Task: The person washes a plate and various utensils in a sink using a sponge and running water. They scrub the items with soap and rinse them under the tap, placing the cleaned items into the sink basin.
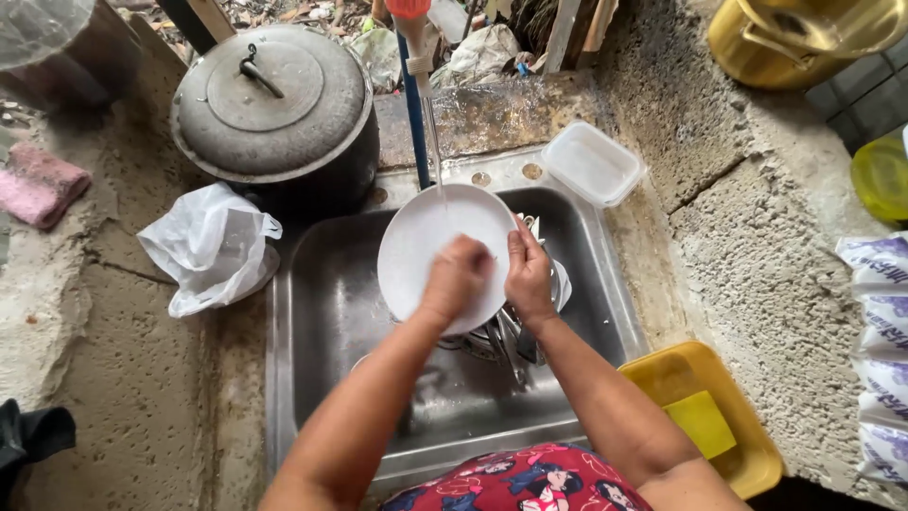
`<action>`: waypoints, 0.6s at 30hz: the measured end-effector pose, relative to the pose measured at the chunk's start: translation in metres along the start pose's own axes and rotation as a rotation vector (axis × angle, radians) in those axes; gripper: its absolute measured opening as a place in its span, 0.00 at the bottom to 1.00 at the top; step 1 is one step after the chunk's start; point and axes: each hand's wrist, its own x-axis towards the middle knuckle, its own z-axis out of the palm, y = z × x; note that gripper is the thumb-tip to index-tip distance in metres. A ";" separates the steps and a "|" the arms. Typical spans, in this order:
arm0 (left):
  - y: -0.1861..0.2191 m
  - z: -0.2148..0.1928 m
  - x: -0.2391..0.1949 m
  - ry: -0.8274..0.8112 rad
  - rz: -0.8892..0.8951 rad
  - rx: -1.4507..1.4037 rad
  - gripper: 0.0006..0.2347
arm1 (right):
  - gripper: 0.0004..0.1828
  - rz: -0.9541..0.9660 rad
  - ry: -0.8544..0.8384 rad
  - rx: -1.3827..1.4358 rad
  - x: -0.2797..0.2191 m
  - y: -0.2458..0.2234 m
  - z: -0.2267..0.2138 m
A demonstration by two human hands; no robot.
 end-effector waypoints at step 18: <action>0.035 -0.052 0.009 -0.157 -0.201 0.082 0.22 | 0.21 0.044 -0.125 0.044 -0.011 -0.028 0.000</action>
